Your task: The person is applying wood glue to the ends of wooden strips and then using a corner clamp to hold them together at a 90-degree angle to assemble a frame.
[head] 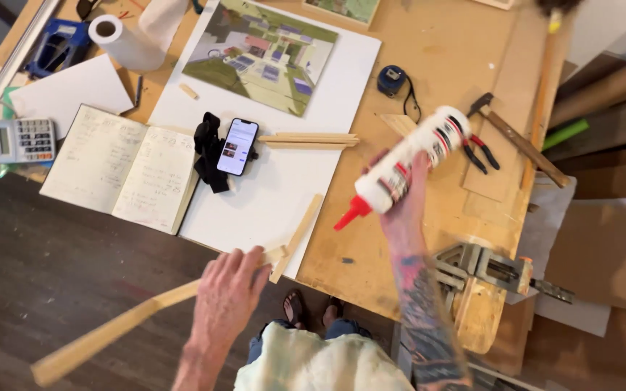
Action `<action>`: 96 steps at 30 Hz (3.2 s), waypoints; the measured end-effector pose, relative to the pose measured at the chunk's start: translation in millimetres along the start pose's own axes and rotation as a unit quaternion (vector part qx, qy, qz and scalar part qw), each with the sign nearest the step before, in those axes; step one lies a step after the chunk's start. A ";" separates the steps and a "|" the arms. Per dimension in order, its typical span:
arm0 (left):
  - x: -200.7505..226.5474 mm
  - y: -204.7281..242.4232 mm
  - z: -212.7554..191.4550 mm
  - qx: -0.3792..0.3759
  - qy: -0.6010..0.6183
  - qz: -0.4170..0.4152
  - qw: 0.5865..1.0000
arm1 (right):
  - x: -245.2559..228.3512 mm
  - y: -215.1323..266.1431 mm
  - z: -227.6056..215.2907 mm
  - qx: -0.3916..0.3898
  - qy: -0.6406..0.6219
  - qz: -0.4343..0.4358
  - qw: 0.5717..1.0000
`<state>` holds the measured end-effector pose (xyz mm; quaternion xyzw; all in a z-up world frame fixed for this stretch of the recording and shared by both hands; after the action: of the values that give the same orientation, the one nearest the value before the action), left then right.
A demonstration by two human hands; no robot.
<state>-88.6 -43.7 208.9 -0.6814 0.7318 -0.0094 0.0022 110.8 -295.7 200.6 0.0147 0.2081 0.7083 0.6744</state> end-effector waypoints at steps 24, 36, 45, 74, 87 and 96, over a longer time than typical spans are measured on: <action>45.0 12.6 -68.9 0.174 0.084 0.116 0.974 | -80.3 180.9 61.7 -0.197 0.343 -0.281 0.874; 72.5 37.4 -100.5 0.205 0.076 0.107 0.970 | -42.3 177.1 124.0 -0.116 0.163 -0.142 0.969; 75.7 38.5 -107.9 0.217 0.080 0.113 0.966 | -45.7 178.4 125.7 -0.119 0.212 -0.167 0.956; 88.3 46.1 -111.4 0.191 0.071 0.127 0.971 | -66.5 187.5 115.4 -0.208 0.282 -0.247 0.904; 163.5 -20.9 9.1 0.022 0.438 -0.059 0.897 | 37.1 221.8 168.5 -0.276 0.157 -0.140 0.938; 176.4 -14.8 31.5 0.026 0.410 -0.049 0.910 | 48.9 224.3 164.3 -0.232 0.197 -0.116 0.945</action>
<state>-85.8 -221.0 179.3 -0.6522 0.6336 -0.3072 -0.2807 -57.0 -204.4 408.5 -0.3062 0.1666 0.6427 0.6822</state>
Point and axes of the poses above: each hand's wrist, its own y-axis away from the middle knuckle, its own z-axis out of the palm, x = y × z, the point moved 3 cm from there along -y, towards the middle knuckle, and after that the axes turned 14 degrees about -y, right-handed, at the moved point
